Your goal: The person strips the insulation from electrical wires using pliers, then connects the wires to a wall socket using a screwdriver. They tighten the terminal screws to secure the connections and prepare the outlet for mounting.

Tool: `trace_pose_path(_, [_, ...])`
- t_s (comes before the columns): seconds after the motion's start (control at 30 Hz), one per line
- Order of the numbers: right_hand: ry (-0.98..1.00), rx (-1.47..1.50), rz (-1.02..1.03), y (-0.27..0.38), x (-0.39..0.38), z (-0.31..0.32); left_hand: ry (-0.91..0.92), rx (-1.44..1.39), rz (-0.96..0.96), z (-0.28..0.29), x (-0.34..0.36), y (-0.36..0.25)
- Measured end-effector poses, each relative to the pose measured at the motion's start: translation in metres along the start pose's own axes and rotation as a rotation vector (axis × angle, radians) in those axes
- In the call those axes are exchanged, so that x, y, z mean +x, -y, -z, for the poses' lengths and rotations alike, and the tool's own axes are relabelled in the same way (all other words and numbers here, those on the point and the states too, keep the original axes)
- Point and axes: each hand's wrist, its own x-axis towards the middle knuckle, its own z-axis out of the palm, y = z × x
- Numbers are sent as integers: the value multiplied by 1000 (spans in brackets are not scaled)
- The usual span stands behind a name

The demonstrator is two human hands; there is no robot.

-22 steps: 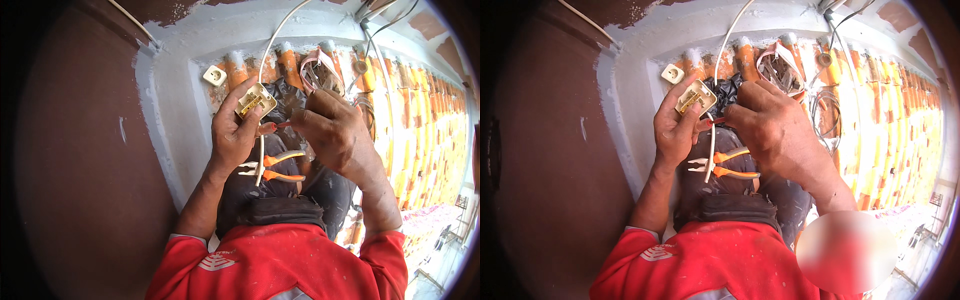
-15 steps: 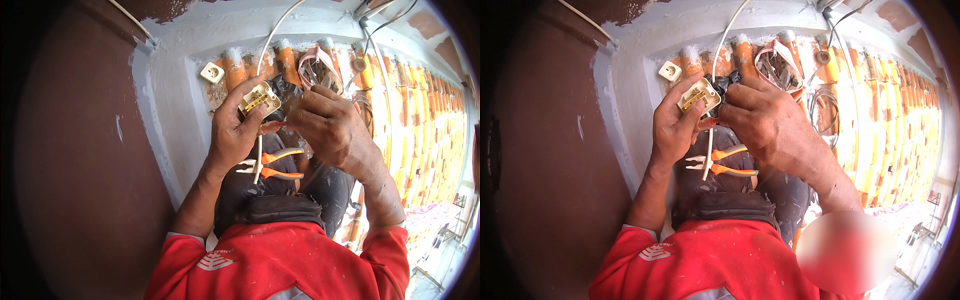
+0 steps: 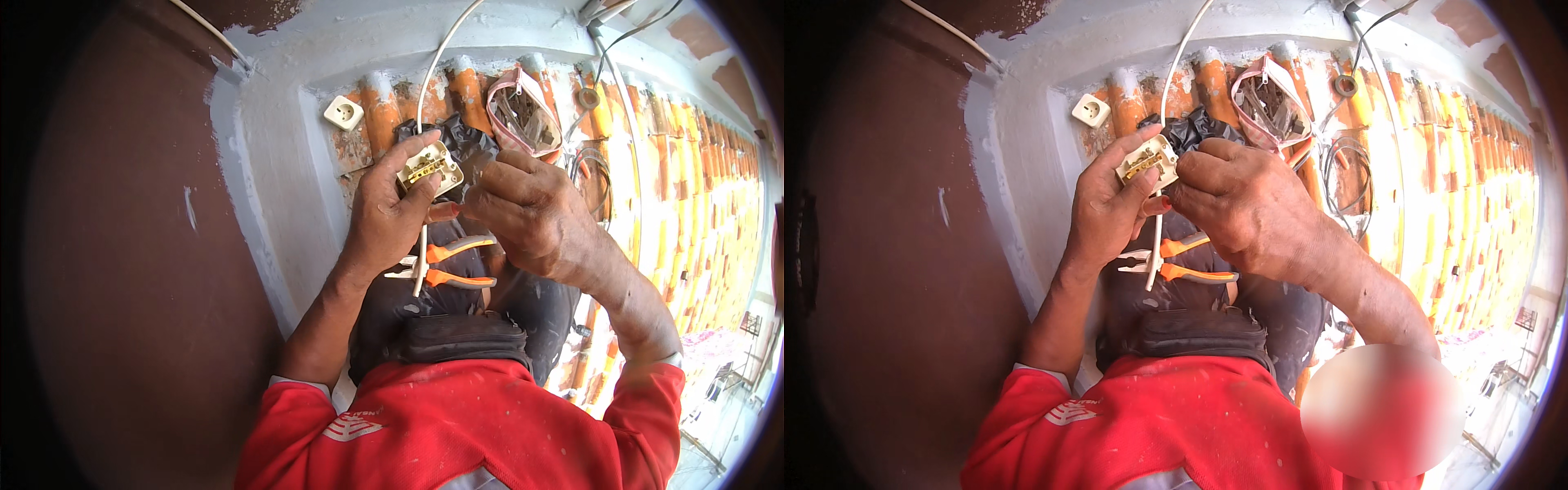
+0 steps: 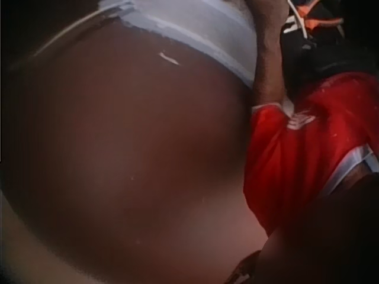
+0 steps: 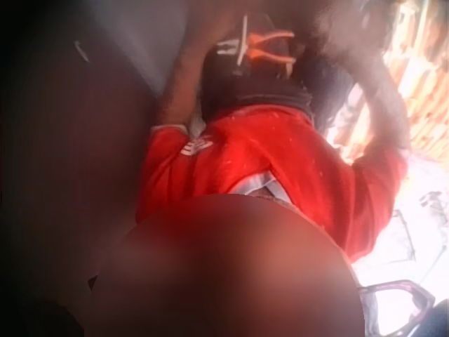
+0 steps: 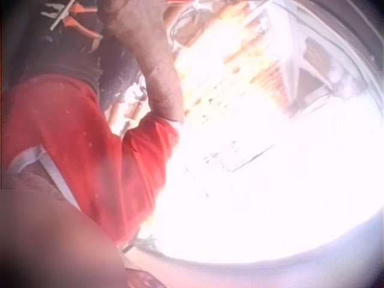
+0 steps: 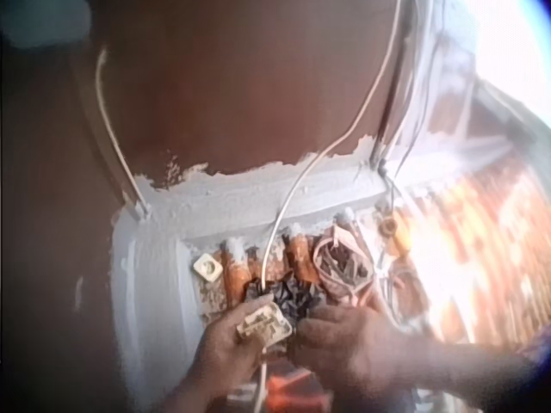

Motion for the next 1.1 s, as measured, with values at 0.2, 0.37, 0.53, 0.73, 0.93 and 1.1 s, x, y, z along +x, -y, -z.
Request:
trace_pose_path(0.2, [92,42,63,-1,0,3,90,-77,44,2,-2,4])
trace_pose_path(0.37, [-164,73,-403,16,8,13,-199,34,-173,6,-7,5])
trace_pose_path(0.53, [-181,1033,-880,37,-4,-53,-227,318,-535,10,12,27])
trace_pose_path(0.73, [-592,865,-755,64,12,-90,-294,271,-498,9,3,9])
trace_pose_path(0.93, [-200,508,-952,62,-11,-13,-276,114,-469,20,2,3])
trace_pose_path(1.1, [-198,7,-579,63,-10,-4,-294,199,-578,23,3,12])
